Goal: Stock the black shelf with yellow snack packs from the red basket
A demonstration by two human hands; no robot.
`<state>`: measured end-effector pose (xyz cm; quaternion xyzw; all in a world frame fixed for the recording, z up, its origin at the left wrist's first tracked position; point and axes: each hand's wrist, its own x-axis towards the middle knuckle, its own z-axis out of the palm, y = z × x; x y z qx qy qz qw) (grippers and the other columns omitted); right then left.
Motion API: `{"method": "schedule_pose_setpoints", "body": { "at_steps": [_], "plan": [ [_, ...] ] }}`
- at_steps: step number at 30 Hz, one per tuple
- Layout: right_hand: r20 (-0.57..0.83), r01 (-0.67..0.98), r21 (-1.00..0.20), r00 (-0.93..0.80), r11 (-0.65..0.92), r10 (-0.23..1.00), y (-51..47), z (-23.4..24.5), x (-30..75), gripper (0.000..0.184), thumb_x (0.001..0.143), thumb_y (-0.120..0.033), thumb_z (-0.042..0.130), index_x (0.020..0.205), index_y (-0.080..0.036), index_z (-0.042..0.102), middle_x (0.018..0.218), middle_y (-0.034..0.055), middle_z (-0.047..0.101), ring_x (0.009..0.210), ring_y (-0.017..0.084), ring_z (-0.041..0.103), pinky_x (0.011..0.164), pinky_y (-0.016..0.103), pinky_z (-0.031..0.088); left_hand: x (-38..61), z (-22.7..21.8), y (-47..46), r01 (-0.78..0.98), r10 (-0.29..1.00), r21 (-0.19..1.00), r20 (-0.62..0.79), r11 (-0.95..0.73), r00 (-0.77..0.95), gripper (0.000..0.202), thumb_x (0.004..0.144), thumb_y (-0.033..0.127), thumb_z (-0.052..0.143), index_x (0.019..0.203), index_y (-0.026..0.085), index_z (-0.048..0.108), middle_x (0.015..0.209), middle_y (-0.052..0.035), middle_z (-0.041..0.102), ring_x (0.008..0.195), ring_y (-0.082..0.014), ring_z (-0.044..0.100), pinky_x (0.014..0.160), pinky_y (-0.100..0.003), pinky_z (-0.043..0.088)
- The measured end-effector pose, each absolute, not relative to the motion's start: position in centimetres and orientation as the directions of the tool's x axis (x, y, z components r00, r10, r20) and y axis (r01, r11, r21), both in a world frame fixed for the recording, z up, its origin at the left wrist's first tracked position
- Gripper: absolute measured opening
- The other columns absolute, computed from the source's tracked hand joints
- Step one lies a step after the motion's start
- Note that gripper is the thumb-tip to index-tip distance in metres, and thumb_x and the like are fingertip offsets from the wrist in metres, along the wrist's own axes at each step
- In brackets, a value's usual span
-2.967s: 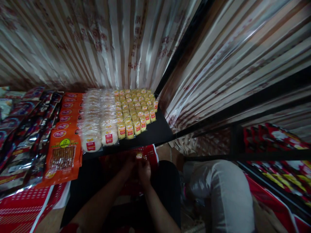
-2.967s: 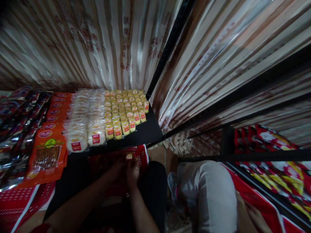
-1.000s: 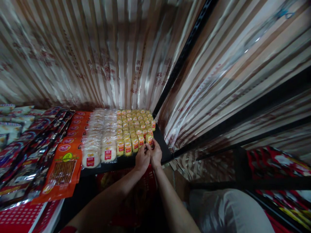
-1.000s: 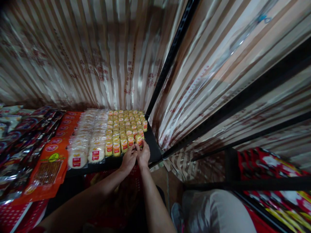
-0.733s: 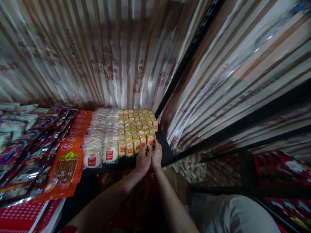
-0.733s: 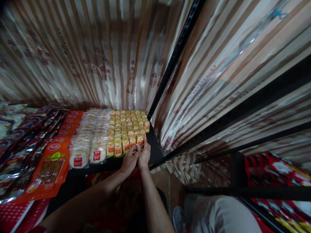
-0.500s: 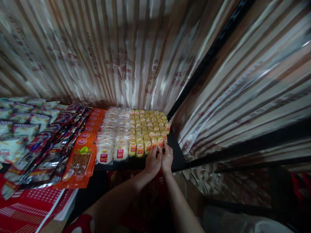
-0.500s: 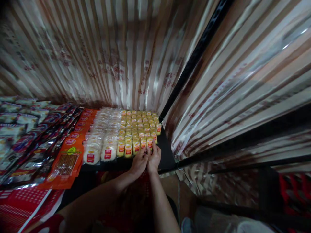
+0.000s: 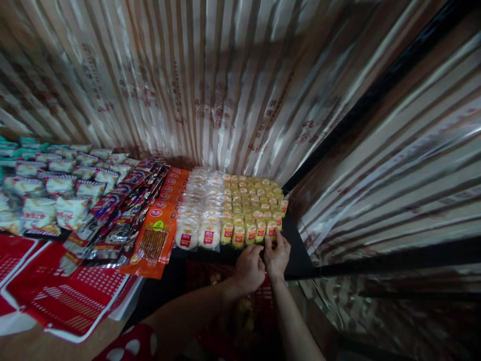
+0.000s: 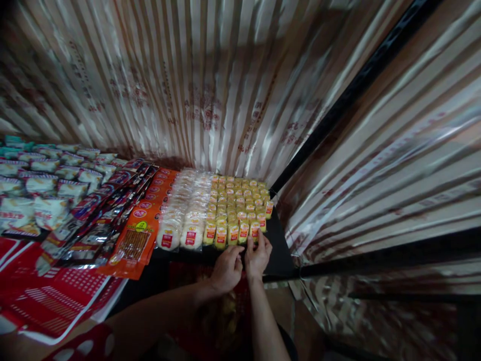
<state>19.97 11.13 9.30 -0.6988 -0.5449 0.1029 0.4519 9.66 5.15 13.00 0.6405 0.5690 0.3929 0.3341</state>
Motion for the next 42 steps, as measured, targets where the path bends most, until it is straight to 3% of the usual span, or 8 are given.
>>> {"method": "schedule_pose_setpoints", "body": {
  "at_steps": [8,13,18,22,27,37,42],
  "plan": [
    [0.364,0.680,-0.733,0.364,0.023,0.857,11.2,9.3,19.9,0.056,0.081,-0.049,0.044,0.122,-0.013,0.056,0.104,0.0149,0.050,0.088,0.022,0.051,0.076,0.035,0.048,8.8,12.4,7.1,0.492,0.978,0.845,0.183,-0.209,0.099,0.048,0.070,0.001,0.039,0.114,0.012,0.054,0.119,-0.0125,0.056,0.111,-0.0204,0.053,0.100,-0.037,0.044],
    [0.460,0.715,-0.695,0.365,0.073,0.810,10.1,9.3,19.4,0.048,0.085,-0.042,0.043,0.125,-0.017,0.053,0.112,0.0142,0.047,0.102,0.023,0.048,0.086,0.037,0.045,8.2,12.3,6.2,0.507,0.958,0.813,0.238,-0.287,0.160,0.045,0.070,0.001,0.038,0.111,0.009,0.057,0.123,-0.0143,0.054,0.119,-0.0218,0.048,0.105,-0.040,0.039],
    [0.545,0.754,-0.640,0.308,0.150,0.780,8.8,8.9,18.6,0.038,0.087,-0.037,0.044,0.116,-0.020,0.061,0.108,0.0111,0.051,0.103,0.022,0.048,0.092,0.040,0.042,7.4,11.7,4.8,0.526,0.936,0.775,0.258,-0.349,0.242,0.049,0.074,0.006,0.036,0.122,0.008,0.049,0.129,-0.0151,0.051,0.124,-0.0218,0.043,0.107,-0.042,0.035],
    [0.514,0.673,-0.692,0.203,0.262,0.834,8.9,8.8,17.8,0.034,0.087,-0.031,0.045,0.114,-0.019,0.063,0.106,0.0091,0.053,0.100,0.019,0.052,0.091,0.035,0.044,7.6,10.9,5.2,0.534,0.951,0.789,0.219,-0.304,0.218,0.048,0.081,0.012,0.032,0.128,0.007,0.042,0.135,-0.0170,0.045,0.129,-0.0212,0.037,0.108,-0.043,0.034],
    [0.463,0.604,-0.747,0.175,0.276,0.869,9.5,9.0,17.7,0.035,0.087,-0.026,0.042,0.113,-0.019,0.064,0.110,0.0099,0.055,0.100,0.018,0.054,0.092,0.033,0.045,8.0,10.5,5.7,0.537,0.958,0.795,0.198,-0.282,0.210,0.047,0.082,0.011,0.032,0.128,0.009,0.042,0.136,-0.0159,0.045,0.130,-0.0205,0.037,0.108,-0.044,0.034],
    [0.412,0.662,-0.722,0.178,0.201,0.894,8.4,9.6,17.5,0.037,0.087,-0.024,0.036,0.112,-0.017,0.062,0.112,0.0108,0.056,0.107,0.017,0.052,0.096,0.033,0.042,7.4,11.0,4.7,0.536,0.953,0.790,0.215,-0.298,0.212,0.046,0.074,0.003,0.035,0.117,0.009,0.050,0.121,-0.0143,0.053,0.118,-0.0194,0.047,0.104,-0.037,0.038],
    [0.305,0.512,-0.852,0.309,0.113,0.901,3.7,10.0,16.1,0.034,0.089,-0.034,0.036,0.107,-0.014,0.058,0.098,0.0096,0.061,0.086,0.016,0.059,0.081,0.031,0.048,4.8,9.7,1.2,0.559,0.934,0.759,0.188,-0.334,0.303,0.028,0.082,0.012,0.034,0.092,0.015,0.060,0.092,-0.0082,0.059,0.090,-0.0169,0.056,0.087,-0.030,0.046]
  ]
}}
